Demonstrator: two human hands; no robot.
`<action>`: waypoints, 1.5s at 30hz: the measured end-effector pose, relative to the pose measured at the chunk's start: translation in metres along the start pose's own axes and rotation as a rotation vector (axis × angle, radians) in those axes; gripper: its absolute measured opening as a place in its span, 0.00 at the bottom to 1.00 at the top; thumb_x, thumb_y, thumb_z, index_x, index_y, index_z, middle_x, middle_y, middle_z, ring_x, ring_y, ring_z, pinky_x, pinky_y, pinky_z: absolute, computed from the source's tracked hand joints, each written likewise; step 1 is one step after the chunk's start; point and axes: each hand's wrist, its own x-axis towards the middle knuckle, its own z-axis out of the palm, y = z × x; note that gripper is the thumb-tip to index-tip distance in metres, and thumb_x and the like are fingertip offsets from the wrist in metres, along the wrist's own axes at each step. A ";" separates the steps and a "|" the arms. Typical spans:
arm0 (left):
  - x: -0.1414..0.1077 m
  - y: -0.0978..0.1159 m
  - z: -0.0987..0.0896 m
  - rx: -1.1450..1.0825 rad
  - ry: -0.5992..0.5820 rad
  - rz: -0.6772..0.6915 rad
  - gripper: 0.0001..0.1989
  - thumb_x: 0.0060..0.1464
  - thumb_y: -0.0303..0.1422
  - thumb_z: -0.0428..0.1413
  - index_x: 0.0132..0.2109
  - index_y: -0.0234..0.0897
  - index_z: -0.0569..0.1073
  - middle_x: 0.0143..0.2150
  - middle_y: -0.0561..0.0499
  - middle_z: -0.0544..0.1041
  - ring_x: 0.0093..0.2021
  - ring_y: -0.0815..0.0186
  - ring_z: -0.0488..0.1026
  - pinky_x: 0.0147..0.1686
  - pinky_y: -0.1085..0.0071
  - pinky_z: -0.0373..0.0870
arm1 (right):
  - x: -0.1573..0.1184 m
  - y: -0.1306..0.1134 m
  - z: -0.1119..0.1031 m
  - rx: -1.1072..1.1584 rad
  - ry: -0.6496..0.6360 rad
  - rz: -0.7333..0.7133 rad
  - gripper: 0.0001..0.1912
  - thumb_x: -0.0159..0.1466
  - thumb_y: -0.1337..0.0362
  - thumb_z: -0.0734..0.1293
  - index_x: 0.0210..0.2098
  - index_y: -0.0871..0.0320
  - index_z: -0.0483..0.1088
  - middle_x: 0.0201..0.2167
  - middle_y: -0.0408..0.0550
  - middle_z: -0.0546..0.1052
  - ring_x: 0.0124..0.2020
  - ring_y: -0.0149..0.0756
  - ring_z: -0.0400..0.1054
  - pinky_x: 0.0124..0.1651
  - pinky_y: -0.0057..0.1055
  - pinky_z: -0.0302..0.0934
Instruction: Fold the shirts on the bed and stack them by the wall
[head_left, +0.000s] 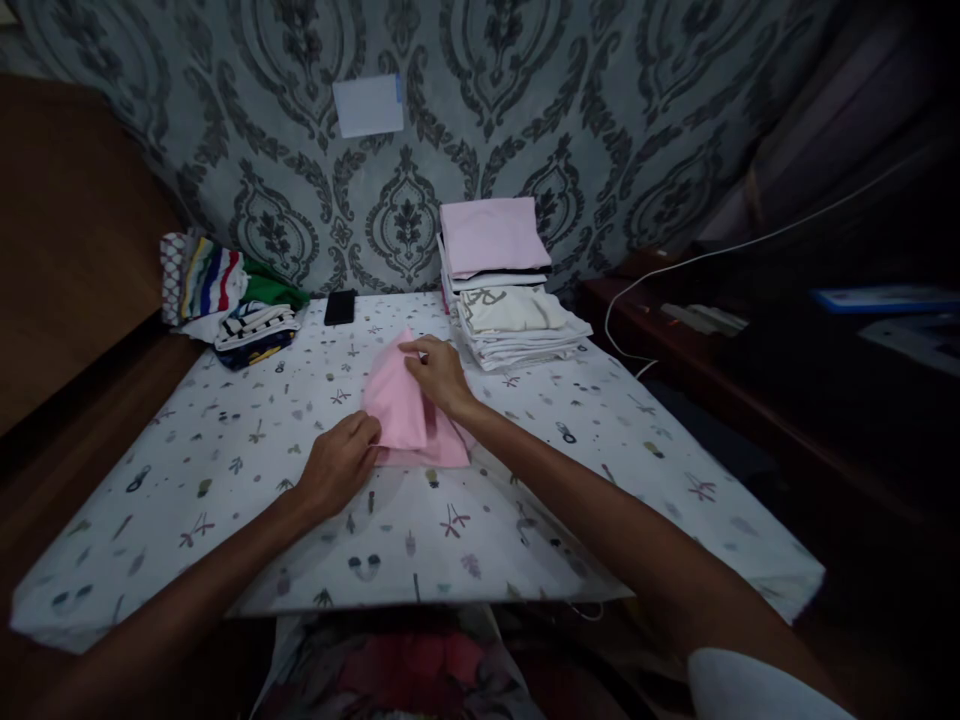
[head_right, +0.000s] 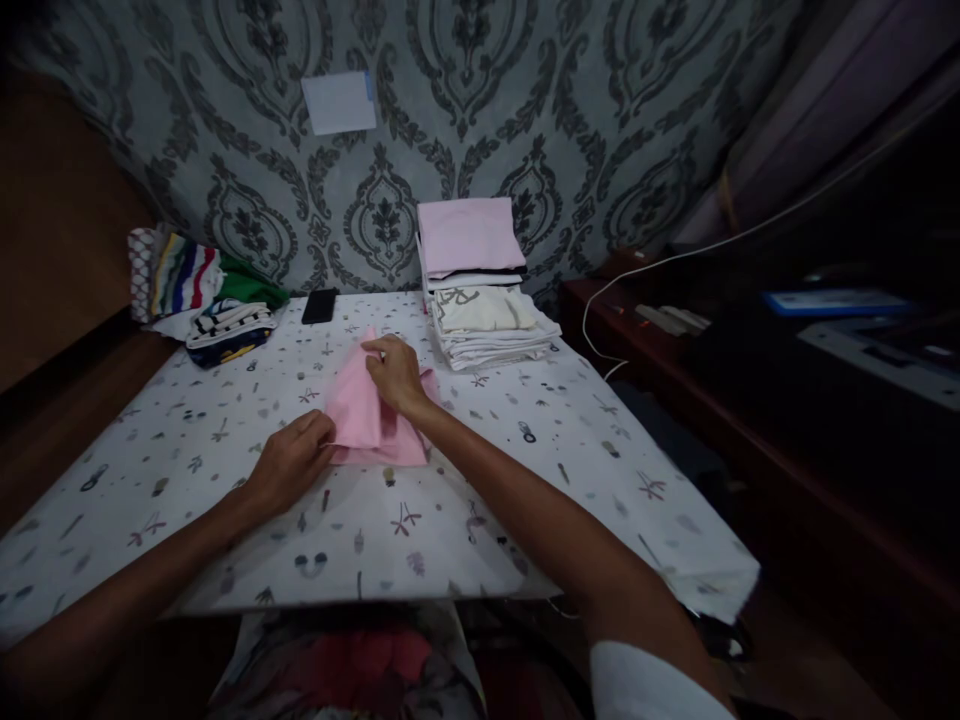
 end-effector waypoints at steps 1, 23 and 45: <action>0.002 0.002 0.001 0.064 0.016 0.036 0.09 0.61 0.23 0.45 0.35 0.40 0.66 0.33 0.50 0.70 0.33 0.62 0.67 0.32 0.67 0.63 | -0.001 -0.001 -0.003 -0.018 0.016 -0.030 0.18 0.58 0.72 0.63 0.43 0.56 0.81 0.43 0.47 0.80 0.44 0.39 0.73 0.54 0.37 0.66; -0.010 -0.010 0.001 -0.151 -0.064 0.000 0.09 0.63 0.40 0.51 0.46 0.40 0.67 0.41 0.48 0.72 0.41 0.60 0.70 0.38 0.66 0.68 | -0.018 0.068 -0.020 0.044 -0.031 0.246 0.16 0.55 0.71 0.66 0.41 0.62 0.79 0.39 0.52 0.81 0.38 0.38 0.74 0.47 0.38 0.69; 0.023 -0.018 0.024 0.021 -0.102 0.026 0.31 0.70 0.46 0.40 0.70 0.29 0.56 0.72 0.33 0.58 0.72 0.51 0.53 0.68 0.50 0.53 | -0.016 0.045 0.004 -0.220 -0.143 -0.060 0.18 0.60 0.73 0.63 0.47 0.60 0.77 0.44 0.51 0.77 0.39 0.37 0.71 0.47 0.35 0.65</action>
